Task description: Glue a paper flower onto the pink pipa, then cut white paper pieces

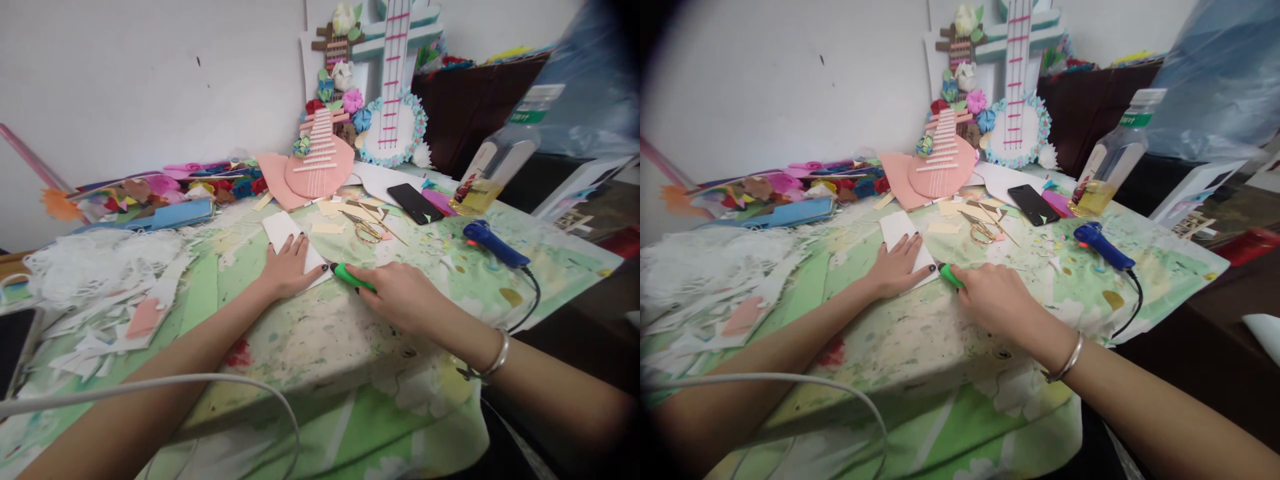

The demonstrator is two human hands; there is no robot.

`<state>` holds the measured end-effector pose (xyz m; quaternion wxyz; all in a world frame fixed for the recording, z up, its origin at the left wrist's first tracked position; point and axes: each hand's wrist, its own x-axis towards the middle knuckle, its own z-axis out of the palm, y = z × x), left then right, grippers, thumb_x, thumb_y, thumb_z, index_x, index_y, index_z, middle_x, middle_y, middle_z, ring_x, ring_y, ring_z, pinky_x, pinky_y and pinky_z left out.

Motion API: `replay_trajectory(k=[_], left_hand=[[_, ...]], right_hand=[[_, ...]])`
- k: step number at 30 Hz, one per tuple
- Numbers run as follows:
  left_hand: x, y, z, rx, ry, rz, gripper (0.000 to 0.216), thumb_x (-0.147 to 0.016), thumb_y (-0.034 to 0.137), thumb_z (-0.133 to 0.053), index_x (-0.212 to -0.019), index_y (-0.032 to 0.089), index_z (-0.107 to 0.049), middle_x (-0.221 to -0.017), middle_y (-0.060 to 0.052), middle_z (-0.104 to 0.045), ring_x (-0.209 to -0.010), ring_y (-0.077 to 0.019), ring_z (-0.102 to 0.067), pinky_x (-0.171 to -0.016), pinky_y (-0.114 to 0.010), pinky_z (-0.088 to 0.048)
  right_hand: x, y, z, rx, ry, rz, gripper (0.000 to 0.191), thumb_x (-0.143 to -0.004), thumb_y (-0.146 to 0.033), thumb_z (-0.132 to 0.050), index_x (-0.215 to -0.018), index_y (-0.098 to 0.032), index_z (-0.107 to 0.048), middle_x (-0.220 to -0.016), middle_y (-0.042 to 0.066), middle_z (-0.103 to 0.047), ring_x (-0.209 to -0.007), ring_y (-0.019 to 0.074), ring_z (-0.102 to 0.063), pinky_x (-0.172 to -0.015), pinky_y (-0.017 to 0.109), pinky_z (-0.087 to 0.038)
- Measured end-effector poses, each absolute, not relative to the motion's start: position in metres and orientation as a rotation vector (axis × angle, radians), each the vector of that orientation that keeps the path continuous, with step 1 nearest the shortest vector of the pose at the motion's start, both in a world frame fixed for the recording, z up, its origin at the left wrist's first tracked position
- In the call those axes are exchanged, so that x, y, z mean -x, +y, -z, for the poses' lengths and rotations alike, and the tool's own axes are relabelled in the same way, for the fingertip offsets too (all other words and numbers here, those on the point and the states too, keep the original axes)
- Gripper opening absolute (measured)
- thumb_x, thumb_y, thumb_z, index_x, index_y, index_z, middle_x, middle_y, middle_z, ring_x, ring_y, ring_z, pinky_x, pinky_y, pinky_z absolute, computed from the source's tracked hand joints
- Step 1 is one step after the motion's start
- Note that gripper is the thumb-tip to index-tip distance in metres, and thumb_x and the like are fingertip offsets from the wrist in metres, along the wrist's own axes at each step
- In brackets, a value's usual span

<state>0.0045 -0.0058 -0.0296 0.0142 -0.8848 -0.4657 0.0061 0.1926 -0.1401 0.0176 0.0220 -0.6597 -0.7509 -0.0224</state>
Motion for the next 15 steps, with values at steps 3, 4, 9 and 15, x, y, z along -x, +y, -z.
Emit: replay_trajectory(k=[3,4,9,15], left_hand=[[-0.0045,-0.0065,0.0290,2.757,-1.462,-0.017,0.087,-0.084,0.071,-0.012,-0.149,0.013,-0.013,-0.156,-0.010,-0.012,-0.143,-0.0324,-0.010,-0.109,-0.059,-0.015],[-0.0045,-0.0066,0.0288,2.760,-1.463,-0.016,0.087,-0.084,0.071,-0.012,-0.149,0.013,-0.013,-0.156,-0.010,-0.012,-0.143,-0.0325,-0.010,-0.110,-0.059,-0.015],[-0.0042,-0.0070,0.0280,2.768,-1.459,-0.010,0.089,-0.083,0.073,-0.011,-0.149,0.013,-0.012,-0.156,-0.010,-0.013,-0.143,-0.0321,-0.011,-0.110,-0.058,-0.015],[-0.0047,-0.0066,0.0280,2.762,-1.462,-0.035,0.089,-0.083,0.073,-0.012,-0.150,0.013,-0.011,-0.156,-0.010,-0.012,-0.143,-0.0331,-0.011,-0.110,-0.059,-0.015]], right_hand=[[-0.1914,-0.1378,-0.0170,2.025,-2.325,0.064,0.043,-0.087,-0.030,-0.043,-0.129,-0.033,-0.054,-0.082,0.006,-0.070,-0.065,0.0186,-0.058,-0.057,0.027,-0.030],[-0.1914,-0.1378,-0.0162,2.018,-2.327,0.061,0.044,-0.088,-0.029,-0.042,-0.130,-0.034,-0.052,-0.082,0.006,-0.070,-0.065,0.0186,-0.058,-0.057,0.027,-0.030],[-0.1919,-0.1393,-0.0133,2.029,-2.328,0.067,0.046,-0.089,-0.031,-0.040,-0.134,-0.036,-0.048,-0.083,0.006,-0.071,-0.065,0.0193,-0.060,-0.055,0.027,-0.030],[-0.1925,-0.1383,-0.0128,2.006,-2.324,0.051,0.046,-0.089,-0.030,-0.040,-0.133,-0.034,-0.049,-0.087,0.006,-0.072,-0.070,0.0203,-0.062,-0.057,0.027,-0.032]])
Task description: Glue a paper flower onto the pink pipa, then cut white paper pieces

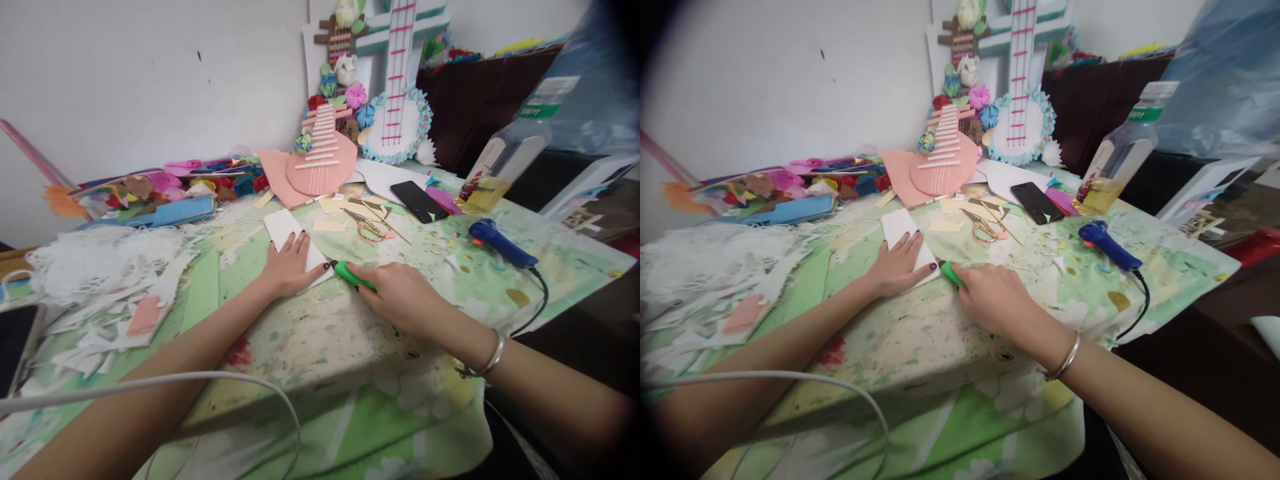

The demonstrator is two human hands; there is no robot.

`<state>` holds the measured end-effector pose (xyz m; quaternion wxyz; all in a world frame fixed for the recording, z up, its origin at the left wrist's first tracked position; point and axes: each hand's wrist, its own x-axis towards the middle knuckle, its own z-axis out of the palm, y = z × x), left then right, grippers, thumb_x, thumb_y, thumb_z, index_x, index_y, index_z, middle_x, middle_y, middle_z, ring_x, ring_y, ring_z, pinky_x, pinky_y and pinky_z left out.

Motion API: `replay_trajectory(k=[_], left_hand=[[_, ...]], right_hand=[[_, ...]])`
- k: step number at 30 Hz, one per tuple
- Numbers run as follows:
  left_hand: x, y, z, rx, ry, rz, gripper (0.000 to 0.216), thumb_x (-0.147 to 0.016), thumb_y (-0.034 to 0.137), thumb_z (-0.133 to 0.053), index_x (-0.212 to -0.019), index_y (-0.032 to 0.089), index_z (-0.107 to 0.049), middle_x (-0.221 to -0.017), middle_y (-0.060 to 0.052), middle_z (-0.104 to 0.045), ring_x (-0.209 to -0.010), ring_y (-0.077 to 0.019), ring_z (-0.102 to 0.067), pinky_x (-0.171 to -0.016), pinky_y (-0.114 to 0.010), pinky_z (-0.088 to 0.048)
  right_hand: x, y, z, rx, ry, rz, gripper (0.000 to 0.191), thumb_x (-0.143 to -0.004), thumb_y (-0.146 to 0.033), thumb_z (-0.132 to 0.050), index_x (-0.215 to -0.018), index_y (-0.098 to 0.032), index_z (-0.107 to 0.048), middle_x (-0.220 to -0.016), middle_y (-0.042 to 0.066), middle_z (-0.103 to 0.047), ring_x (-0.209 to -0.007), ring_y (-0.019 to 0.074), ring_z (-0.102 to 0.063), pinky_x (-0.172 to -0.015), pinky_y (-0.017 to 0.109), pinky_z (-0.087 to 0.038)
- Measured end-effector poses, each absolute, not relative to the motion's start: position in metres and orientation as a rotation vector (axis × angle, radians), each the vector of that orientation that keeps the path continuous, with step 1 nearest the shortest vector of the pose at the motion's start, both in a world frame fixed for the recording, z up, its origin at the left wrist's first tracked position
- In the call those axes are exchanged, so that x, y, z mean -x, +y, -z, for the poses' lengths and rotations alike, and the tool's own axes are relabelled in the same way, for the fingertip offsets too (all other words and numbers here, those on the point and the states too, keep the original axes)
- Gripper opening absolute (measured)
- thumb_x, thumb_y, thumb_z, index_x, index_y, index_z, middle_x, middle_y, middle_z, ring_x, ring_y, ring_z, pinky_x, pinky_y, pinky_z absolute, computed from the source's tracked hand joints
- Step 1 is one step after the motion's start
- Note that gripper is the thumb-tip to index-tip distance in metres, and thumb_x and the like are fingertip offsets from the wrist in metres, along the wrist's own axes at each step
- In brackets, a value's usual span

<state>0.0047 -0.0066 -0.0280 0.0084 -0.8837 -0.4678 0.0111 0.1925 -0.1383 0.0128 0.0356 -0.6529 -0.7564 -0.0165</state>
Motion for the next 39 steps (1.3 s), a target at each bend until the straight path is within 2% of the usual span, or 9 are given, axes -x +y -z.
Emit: replay_trajectory(k=[13,20,29,39], left_hand=[[-0.005,-0.006,0.030,2.749,-1.461,-0.021,0.094,-0.082,0.075,-0.010,-0.149,0.010,-0.008,-0.156,-0.012,-0.009,-0.143,-0.0322,-0.010,-0.110,-0.058,-0.015],[-0.006,-0.007,0.030,2.727,-1.491,-0.017,0.097,-0.082,0.074,-0.013,-0.148,0.002,-0.006,-0.155,-0.018,-0.008,-0.143,-0.0327,-0.011,-0.111,-0.056,-0.014],[-0.007,-0.008,0.028,2.728,-1.466,-0.041,0.093,-0.084,0.071,-0.012,-0.147,0.003,-0.013,-0.155,-0.017,-0.012,-0.143,-0.0322,-0.011,-0.109,-0.058,-0.016],[-0.006,-0.008,0.028,2.732,-1.482,-0.042,0.096,-0.083,0.072,-0.012,-0.147,0.001,-0.010,-0.155,-0.018,-0.010,-0.144,-0.0308,-0.010,-0.110,-0.059,-0.015]], right_hand=[[-0.186,-0.139,-0.010,2.063,-2.301,0.060,0.044,-0.089,-0.030,-0.038,-0.132,-0.034,-0.049,-0.082,0.006,-0.070,-0.067,0.0204,-0.060,-0.055,0.027,-0.028],[-0.181,-0.140,-0.011,2.091,-2.276,0.031,0.044,-0.090,-0.030,-0.036,-0.132,-0.033,-0.048,-0.083,0.007,-0.069,-0.067,0.0205,-0.060,-0.055,0.027,-0.029],[-0.181,-0.139,-0.011,2.110,-2.269,0.035,0.045,-0.089,-0.029,-0.035,-0.133,-0.033,-0.047,-0.083,0.007,-0.070,-0.068,0.0208,-0.061,-0.056,0.027,-0.030],[-0.179,-0.137,-0.011,2.117,-2.247,0.016,0.044,-0.089,-0.030,-0.037,-0.131,-0.033,-0.050,-0.082,0.007,-0.070,-0.070,0.0218,-0.061,-0.055,0.027,-0.029]])
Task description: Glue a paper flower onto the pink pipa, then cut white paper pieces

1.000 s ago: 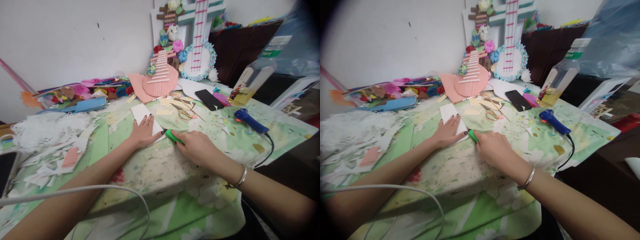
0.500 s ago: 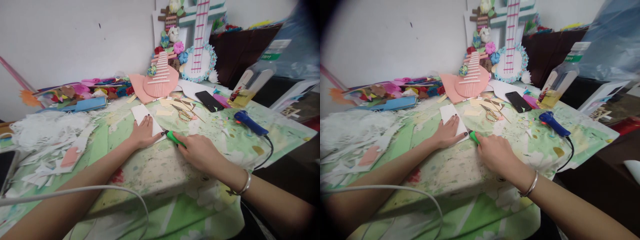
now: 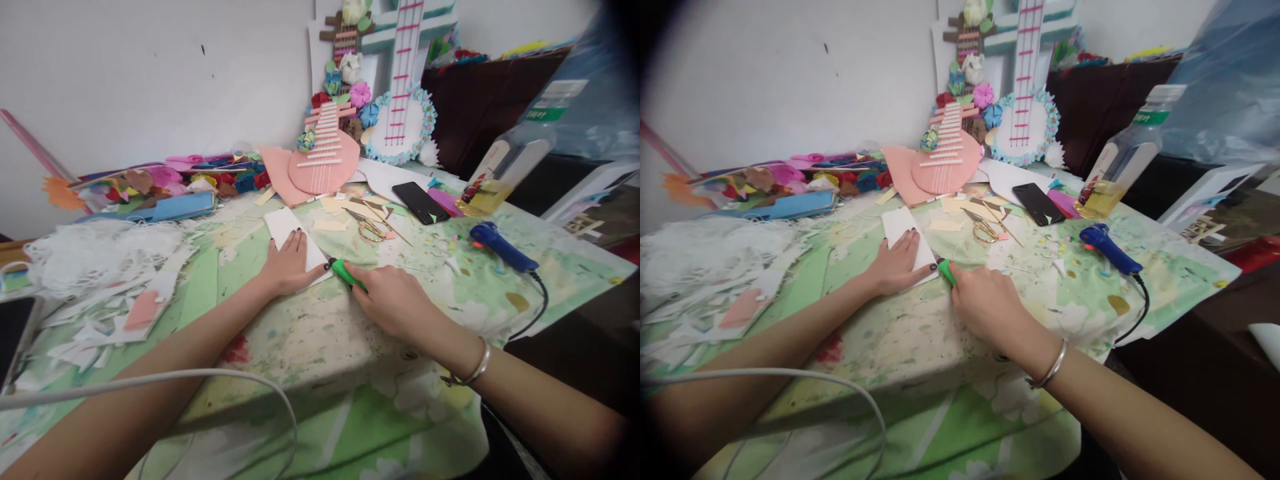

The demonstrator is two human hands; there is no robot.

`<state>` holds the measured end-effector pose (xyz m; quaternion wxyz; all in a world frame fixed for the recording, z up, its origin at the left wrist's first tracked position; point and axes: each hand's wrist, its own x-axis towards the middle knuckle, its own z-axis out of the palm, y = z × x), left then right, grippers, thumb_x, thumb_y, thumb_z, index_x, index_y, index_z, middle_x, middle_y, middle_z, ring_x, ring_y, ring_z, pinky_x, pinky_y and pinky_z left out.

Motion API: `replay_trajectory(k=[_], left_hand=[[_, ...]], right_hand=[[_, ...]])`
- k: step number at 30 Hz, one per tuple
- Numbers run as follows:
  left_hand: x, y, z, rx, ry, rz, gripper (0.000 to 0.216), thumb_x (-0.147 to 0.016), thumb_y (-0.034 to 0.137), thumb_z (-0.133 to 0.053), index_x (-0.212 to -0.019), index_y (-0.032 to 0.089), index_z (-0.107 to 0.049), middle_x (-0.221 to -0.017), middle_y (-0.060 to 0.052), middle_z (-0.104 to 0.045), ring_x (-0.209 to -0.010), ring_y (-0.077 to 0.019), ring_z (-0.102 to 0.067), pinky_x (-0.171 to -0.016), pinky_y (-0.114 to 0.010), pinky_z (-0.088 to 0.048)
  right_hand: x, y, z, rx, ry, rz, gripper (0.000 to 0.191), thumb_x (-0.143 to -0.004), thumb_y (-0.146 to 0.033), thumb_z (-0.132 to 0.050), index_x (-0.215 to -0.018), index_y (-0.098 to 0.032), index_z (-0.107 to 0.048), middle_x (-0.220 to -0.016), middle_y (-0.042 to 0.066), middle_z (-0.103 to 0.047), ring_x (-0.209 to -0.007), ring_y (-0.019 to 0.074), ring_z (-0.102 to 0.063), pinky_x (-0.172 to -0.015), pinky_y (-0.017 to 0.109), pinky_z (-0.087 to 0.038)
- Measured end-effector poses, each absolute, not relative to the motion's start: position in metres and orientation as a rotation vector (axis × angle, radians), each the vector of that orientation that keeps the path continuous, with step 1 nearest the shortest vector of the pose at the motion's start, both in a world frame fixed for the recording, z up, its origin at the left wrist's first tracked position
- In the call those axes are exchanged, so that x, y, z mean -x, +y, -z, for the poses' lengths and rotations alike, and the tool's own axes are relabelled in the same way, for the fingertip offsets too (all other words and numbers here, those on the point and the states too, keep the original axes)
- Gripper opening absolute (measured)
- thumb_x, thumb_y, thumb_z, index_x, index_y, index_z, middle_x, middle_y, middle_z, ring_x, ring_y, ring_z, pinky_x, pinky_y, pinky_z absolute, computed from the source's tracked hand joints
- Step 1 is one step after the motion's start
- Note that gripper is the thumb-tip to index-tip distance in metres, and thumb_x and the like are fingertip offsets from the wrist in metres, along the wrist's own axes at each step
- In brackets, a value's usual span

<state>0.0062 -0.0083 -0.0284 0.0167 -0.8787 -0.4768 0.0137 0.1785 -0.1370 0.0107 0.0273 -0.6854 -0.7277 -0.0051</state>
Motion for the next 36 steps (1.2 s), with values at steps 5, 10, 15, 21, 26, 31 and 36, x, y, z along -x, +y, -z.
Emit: replay_trajectory(k=[5,10,15,21,26,31,36], left_hand=[[-0.006,-0.007,0.030,2.730,-1.472,-0.025,0.097,-0.083,0.073,-0.012,-0.147,0.000,-0.010,-0.155,-0.019,-0.010,-0.143,-0.0310,-0.011,-0.111,-0.058,-0.015],[-0.006,-0.007,0.029,2.737,-1.471,-0.040,0.098,-0.082,0.074,-0.011,-0.147,0.000,-0.012,-0.155,-0.017,-0.010,-0.143,-0.0319,-0.010,-0.111,-0.059,-0.015],[-0.006,-0.008,0.029,2.722,-1.464,-0.045,0.097,-0.083,0.073,-0.011,-0.147,0.000,-0.011,-0.155,-0.017,-0.011,-0.143,-0.0326,-0.010,-0.110,-0.059,-0.016],[-0.006,-0.008,0.028,2.726,-1.463,-0.044,0.099,-0.082,0.074,-0.010,-0.147,0.000,-0.012,-0.155,-0.018,-0.011,-0.143,-0.0321,-0.011,-0.110,-0.059,-0.015],[-0.005,-0.008,0.029,2.732,-1.465,-0.032,0.098,-0.082,0.075,-0.010,-0.147,0.001,-0.012,-0.155,-0.018,-0.012,-0.143,-0.0310,-0.012,-0.110,-0.059,-0.015],[-0.006,-0.008,0.029,2.735,-1.474,-0.020,0.099,-0.081,0.075,-0.011,-0.147,0.001,-0.012,-0.155,-0.018,-0.010,-0.143,-0.0309,-0.011,-0.110,-0.060,-0.014],[-0.006,-0.008,0.028,2.742,-1.475,-0.024,0.098,-0.081,0.075,-0.012,-0.147,0.003,-0.013,-0.155,-0.017,-0.010,-0.143,-0.0313,-0.010,-0.110,-0.059,-0.014]], right_hand=[[-0.183,-0.135,-0.009,2.098,-2.248,0.021,0.043,-0.089,-0.031,-0.038,-0.130,-0.035,-0.050,-0.084,0.007,-0.070,-0.070,0.0214,-0.061,-0.056,0.027,-0.030],[-0.185,-0.136,-0.010,2.107,-2.253,0.005,0.044,-0.088,-0.030,-0.038,-0.130,-0.035,-0.051,-0.081,0.006,-0.069,-0.068,0.0213,-0.060,-0.055,0.027,-0.030],[-0.181,-0.129,-0.011,2.072,-2.263,0.018,0.043,-0.089,-0.030,-0.037,-0.129,-0.034,-0.051,-0.087,0.007,-0.070,-0.070,0.0213,-0.061,-0.059,0.028,-0.033],[-0.184,-0.130,-0.013,2.110,-2.251,-0.008,0.043,-0.089,-0.031,-0.037,-0.129,-0.034,-0.052,-0.087,0.007,-0.070,-0.070,0.0214,-0.061,-0.059,0.029,-0.033],[-0.179,-0.127,-0.013,2.100,-2.253,-0.014,0.043,-0.089,-0.030,-0.036,-0.129,-0.033,-0.052,-0.089,0.007,-0.070,-0.071,0.0213,-0.061,-0.060,0.029,-0.034],[-0.181,-0.128,-0.012,2.119,-2.235,-0.025,0.043,-0.089,-0.030,-0.037,-0.130,-0.033,-0.051,-0.089,0.007,-0.070,-0.071,0.0208,-0.061,-0.061,0.029,-0.034],[-0.180,-0.128,-0.013,2.102,-2.255,-0.013,0.042,-0.089,-0.029,-0.038,-0.128,-0.031,-0.053,-0.087,0.009,-0.070,-0.071,0.0212,-0.061,-0.059,0.028,-0.033]])
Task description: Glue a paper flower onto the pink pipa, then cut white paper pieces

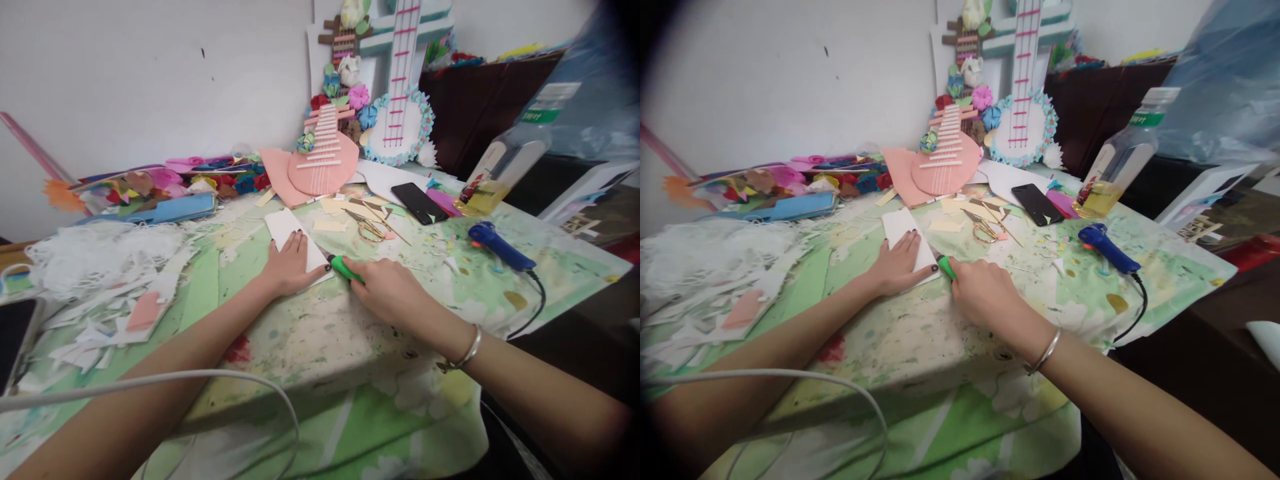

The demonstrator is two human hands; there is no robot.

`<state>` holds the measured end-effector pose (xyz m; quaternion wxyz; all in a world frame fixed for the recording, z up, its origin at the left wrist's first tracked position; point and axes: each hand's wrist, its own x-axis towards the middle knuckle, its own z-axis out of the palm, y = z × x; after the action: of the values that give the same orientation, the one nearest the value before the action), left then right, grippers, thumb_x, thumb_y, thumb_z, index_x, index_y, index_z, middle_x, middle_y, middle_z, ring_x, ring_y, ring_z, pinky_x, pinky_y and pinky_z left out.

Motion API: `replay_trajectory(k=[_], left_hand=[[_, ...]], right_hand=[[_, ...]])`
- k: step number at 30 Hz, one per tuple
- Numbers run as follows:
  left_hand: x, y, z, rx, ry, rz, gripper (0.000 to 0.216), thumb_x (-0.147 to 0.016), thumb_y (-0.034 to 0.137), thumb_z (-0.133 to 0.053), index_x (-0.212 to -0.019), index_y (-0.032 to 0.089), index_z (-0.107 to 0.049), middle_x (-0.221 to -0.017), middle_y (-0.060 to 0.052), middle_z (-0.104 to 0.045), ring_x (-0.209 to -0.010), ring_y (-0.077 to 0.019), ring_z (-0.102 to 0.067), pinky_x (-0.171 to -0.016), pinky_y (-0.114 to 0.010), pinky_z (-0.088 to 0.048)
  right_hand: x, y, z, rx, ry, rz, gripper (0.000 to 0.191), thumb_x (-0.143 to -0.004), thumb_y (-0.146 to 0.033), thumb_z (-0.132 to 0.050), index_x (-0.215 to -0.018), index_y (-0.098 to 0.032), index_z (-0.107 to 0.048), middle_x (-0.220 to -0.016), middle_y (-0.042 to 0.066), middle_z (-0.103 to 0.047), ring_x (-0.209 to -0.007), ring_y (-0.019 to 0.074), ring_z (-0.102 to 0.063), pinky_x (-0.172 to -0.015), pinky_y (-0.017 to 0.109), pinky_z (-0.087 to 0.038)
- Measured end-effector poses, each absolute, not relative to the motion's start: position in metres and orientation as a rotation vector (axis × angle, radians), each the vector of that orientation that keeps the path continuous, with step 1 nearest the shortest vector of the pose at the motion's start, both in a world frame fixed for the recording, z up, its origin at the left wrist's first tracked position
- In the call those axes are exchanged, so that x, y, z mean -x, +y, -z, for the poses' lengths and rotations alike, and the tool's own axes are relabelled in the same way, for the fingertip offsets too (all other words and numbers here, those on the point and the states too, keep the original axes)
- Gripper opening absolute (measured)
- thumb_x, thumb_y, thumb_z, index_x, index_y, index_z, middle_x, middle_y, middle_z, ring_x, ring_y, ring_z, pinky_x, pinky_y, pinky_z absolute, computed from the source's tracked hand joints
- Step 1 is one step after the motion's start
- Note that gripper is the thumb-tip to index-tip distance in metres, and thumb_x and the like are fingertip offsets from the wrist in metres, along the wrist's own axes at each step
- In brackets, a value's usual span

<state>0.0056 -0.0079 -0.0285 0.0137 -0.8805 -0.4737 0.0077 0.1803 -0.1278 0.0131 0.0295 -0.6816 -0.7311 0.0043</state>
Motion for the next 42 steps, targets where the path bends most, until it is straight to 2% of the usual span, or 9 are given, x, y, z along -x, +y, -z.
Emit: replay_trajectory(k=[17,28,33,38,42], left_hand=[[-0.006,-0.009,0.028,2.742,-1.483,-0.022,0.099,-0.082,0.075,-0.014,-0.147,0.000,-0.010,-0.155,-0.019,-0.009,-0.143,-0.0333,-0.011,-0.110,-0.058,-0.014],[-0.006,-0.009,0.029,2.741,-1.471,-0.013,0.099,-0.081,0.075,-0.013,-0.147,0.002,-0.012,-0.155,-0.019,-0.011,-0.143,-0.0335,-0.012,-0.110,-0.058,-0.014],[-0.005,-0.008,0.030,2.742,-1.469,-0.012,0.099,-0.081,0.075,-0.013,-0.148,0.002,-0.010,-0.154,-0.020,-0.012,-0.143,-0.0333,-0.011,-0.110,-0.056,-0.014],[-0.005,-0.006,0.029,2.765,-1.482,-0.030,0.091,-0.085,0.069,-0.010,-0.148,0.003,-0.010,-0.155,-0.017,-0.010,-0.144,-0.0310,-0.010,-0.110,-0.058,-0.014],[-0.004,-0.005,0.029,2.769,-1.483,-0.036,0.087,-0.087,0.065,-0.008,-0.148,0.004,-0.010,-0.155,-0.017,-0.010,-0.144,-0.0300,-0.010,-0.110,-0.058,-0.014]], right_hand=[[-0.180,-0.129,-0.013,2.112,-2.250,-0.016,0.041,-0.089,-0.028,-0.037,-0.127,-0.031,-0.053,-0.089,0.007,-0.070,-0.074,0.0215,-0.061,-0.061,0.028,-0.033],[-0.183,-0.131,-0.013,2.088,-2.245,0.011,0.042,-0.088,-0.028,-0.040,-0.127,-0.032,-0.055,-0.084,0.007,-0.070,-0.069,0.0210,-0.061,-0.056,0.027,-0.032],[-0.192,-0.136,-0.015,2.032,-2.241,-0.024,0.046,-0.088,-0.028,-0.041,-0.133,-0.032,-0.051,-0.083,0.007,-0.072,-0.070,0.0203,-0.062,-0.057,0.026,-0.034],[-0.202,-0.142,-0.015,1.939,-2.216,-0.148,0.045,-0.088,-0.029,-0.045,-0.132,-0.031,-0.053,-0.092,0.007,-0.073,-0.075,0.0198,-0.064,-0.063,0.027,-0.040],[-0.209,-0.150,-0.017,1.913,-2.230,-0.170,0.046,-0.087,-0.029,-0.046,-0.132,-0.032,-0.053,-0.091,0.005,-0.074,-0.068,0.0177,-0.063,-0.063,0.027,-0.041]])
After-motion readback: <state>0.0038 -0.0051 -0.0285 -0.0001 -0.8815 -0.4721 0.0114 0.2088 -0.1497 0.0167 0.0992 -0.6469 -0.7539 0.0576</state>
